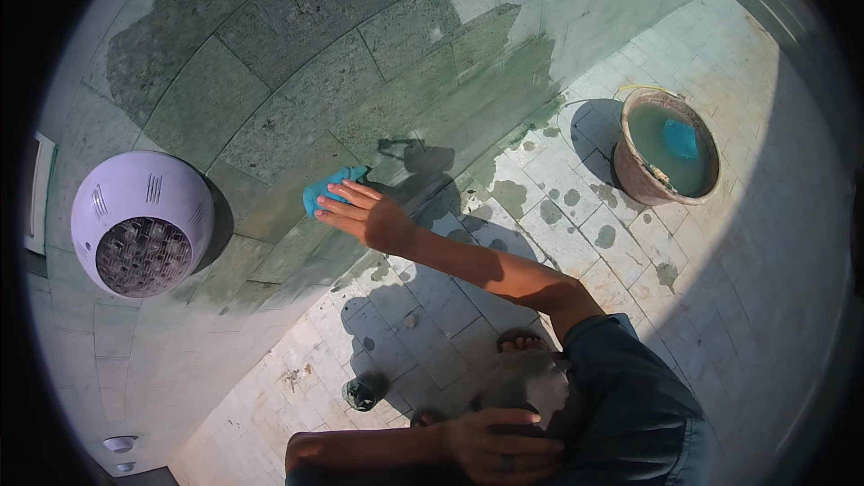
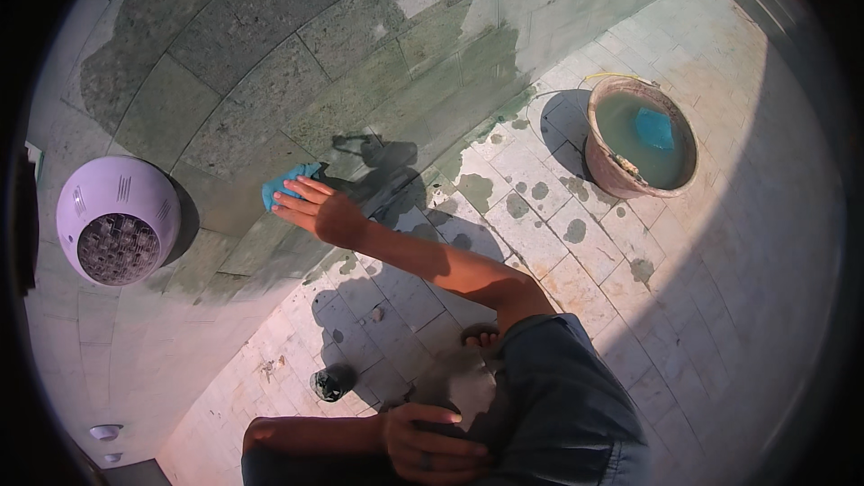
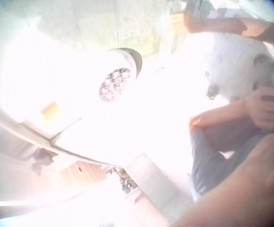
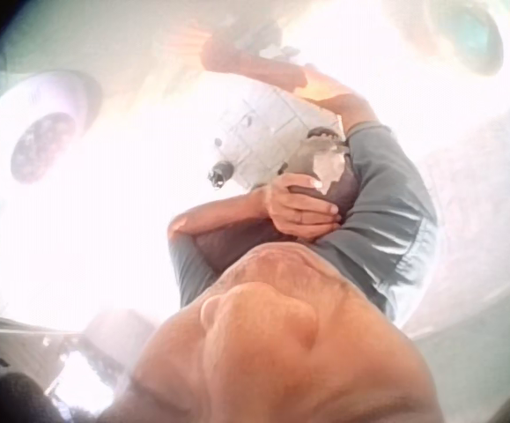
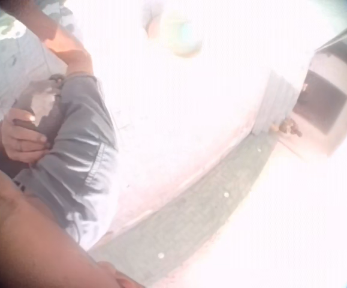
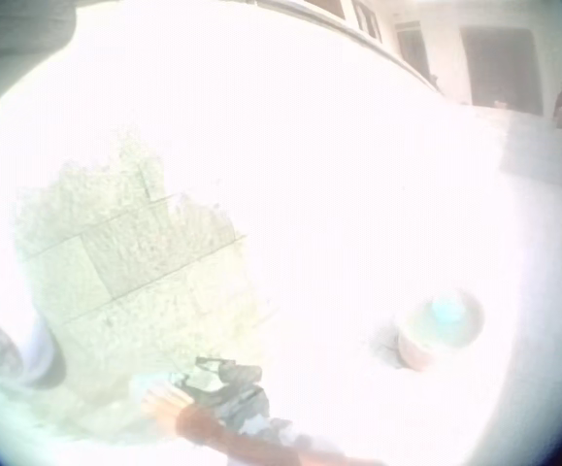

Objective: The person wipes a stone-tiled wall with a sponge, mixes a green paste in a container using a spatula, and applies the paste to the tile joints.

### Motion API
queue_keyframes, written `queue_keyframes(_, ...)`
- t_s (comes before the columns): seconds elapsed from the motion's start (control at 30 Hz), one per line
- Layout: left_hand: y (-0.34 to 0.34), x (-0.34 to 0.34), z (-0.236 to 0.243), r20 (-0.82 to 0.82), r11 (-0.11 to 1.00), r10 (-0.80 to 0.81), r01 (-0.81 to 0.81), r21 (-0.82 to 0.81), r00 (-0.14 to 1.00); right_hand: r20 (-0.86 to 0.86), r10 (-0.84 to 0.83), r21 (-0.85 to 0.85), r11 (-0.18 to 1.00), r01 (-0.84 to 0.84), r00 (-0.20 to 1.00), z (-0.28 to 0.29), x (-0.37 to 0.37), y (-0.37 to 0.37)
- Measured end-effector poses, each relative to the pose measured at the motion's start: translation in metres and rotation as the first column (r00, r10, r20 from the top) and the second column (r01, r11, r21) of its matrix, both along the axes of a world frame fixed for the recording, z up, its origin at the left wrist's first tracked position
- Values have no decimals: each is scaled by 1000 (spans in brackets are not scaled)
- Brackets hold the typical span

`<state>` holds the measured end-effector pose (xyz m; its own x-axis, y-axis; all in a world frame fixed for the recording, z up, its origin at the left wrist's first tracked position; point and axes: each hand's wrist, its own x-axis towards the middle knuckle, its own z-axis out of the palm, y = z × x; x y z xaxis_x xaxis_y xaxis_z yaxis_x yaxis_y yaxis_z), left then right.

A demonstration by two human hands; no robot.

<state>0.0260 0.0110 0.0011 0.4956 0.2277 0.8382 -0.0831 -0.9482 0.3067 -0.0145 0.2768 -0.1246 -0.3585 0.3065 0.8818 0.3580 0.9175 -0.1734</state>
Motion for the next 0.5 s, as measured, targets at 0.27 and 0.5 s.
queue_keyframes(0.27, 14, 2, 3, 56, 1000, 18, -19, 15, 998, 364, -142, 412, 911, -22, 920, 13, 126, 82)
queue_keyframes(0.5, 19, -10, -5, 74, 999, -34, 34, -4, 997, 192, -567, 237, 819, 523, 801, 39, 247, 144)
